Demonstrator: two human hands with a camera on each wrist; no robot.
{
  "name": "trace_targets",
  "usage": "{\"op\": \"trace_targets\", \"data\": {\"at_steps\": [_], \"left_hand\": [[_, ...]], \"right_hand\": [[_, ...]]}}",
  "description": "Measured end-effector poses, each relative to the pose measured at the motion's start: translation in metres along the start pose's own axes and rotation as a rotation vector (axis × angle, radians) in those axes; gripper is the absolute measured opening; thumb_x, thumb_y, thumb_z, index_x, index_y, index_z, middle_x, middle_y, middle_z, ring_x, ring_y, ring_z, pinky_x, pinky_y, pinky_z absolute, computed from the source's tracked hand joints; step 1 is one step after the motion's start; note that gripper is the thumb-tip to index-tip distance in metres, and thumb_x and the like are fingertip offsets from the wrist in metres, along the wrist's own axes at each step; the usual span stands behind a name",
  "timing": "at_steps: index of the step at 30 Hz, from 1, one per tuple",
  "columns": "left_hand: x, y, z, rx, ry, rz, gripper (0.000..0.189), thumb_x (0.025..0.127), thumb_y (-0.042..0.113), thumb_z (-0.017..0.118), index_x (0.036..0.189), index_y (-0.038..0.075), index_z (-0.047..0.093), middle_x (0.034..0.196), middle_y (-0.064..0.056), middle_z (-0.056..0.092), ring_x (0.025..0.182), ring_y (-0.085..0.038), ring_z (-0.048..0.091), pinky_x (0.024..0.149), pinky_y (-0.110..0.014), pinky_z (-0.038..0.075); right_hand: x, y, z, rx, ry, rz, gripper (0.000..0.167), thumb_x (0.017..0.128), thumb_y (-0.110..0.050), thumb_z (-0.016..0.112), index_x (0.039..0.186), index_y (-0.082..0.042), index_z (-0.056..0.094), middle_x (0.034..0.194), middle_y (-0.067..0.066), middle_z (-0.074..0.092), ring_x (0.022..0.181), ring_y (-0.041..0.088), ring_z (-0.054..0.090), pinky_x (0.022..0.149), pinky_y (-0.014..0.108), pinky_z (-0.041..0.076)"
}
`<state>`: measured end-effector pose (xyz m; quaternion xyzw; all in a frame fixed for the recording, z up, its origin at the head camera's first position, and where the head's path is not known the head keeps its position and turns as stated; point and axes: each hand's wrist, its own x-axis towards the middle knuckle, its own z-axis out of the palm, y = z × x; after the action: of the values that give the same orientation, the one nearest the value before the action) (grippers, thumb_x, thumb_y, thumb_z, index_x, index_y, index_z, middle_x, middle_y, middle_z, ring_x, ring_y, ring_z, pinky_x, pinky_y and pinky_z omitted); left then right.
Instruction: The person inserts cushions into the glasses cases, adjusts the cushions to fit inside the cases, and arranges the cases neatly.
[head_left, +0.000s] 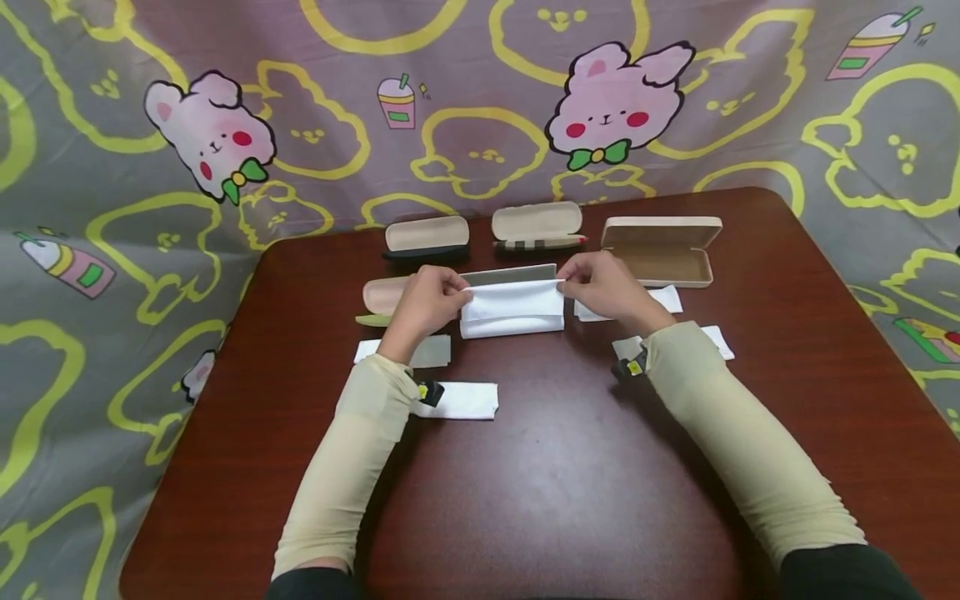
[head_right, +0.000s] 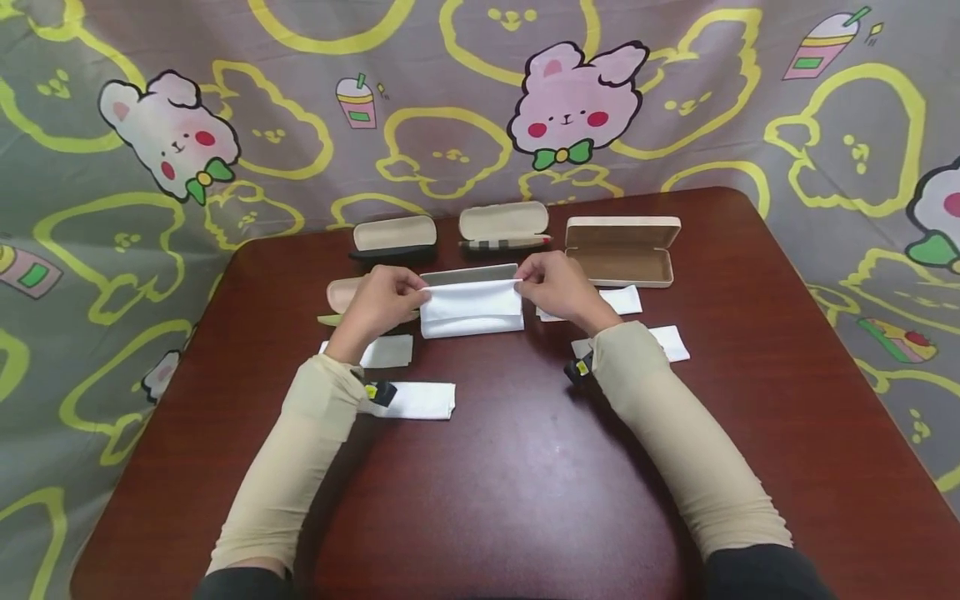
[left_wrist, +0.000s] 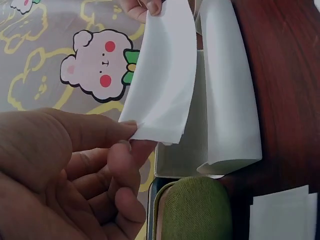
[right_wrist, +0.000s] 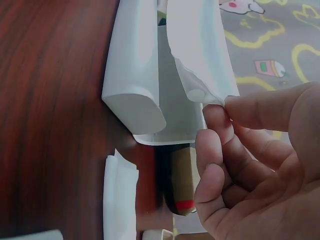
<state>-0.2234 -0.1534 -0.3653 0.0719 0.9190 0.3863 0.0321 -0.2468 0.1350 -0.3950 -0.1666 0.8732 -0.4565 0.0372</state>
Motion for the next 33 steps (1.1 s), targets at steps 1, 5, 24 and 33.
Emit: {"op": "trace_targets", "data": {"at_steps": [1,5,24,33], "left_hand": [[0.002,0.0,0.0,0.024,0.008,0.002,0.013,0.094,0.017,0.07,0.095,0.004,0.074,0.079,-0.007,0.07,0.067,-0.019,0.063,0.063,-0.032,0.05],[0.008,-0.001,0.002,0.091,0.03,0.013,0.013,0.093,0.018,0.071,0.094,0.005,0.075,0.079,-0.006,0.068,0.07,-0.02,0.061,0.066,-0.034,0.049],[0.027,-0.003,0.012,0.308,-0.014,-0.02,0.011,0.093,0.016,0.068,0.098,0.007,0.073,0.09,-0.006,0.068,0.084,-0.022,0.063,0.073,-0.039,0.052],[0.025,-0.004,0.015,0.378,-0.018,-0.02,0.009,0.092,0.013,0.068,0.096,0.008,0.074,0.087,-0.004,0.066,0.078,-0.022,0.06,0.067,-0.038,0.05]], "right_hand": [[0.002,0.001,0.0,0.001,0.004,0.004,0.008,0.092,-0.009,0.069,0.095,-0.003,0.072,0.078,0.006,0.064,0.071,0.019,0.052,0.063,0.032,0.039],[0.007,0.003,0.0,-0.005,0.018,0.014,0.008,0.091,-0.009,0.069,0.095,-0.002,0.072,0.078,0.006,0.065,0.072,0.019,0.053,0.063,0.031,0.039],[0.02,0.009,0.005,-0.065,0.002,0.006,0.007,0.091,-0.009,0.068,0.092,-0.004,0.072,0.077,0.004,0.065,0.071,0.02,0.054,0.067,0.035,0.041],[0.022,0.009,0.01,-0.105,-0.029,0.013,0.009,0.09,-0.01,0.068,0.093,-0.004,0.073,0.078,0.003,0.068,0.071,0.021,0.057,0.069,0.035,0.043]]}}
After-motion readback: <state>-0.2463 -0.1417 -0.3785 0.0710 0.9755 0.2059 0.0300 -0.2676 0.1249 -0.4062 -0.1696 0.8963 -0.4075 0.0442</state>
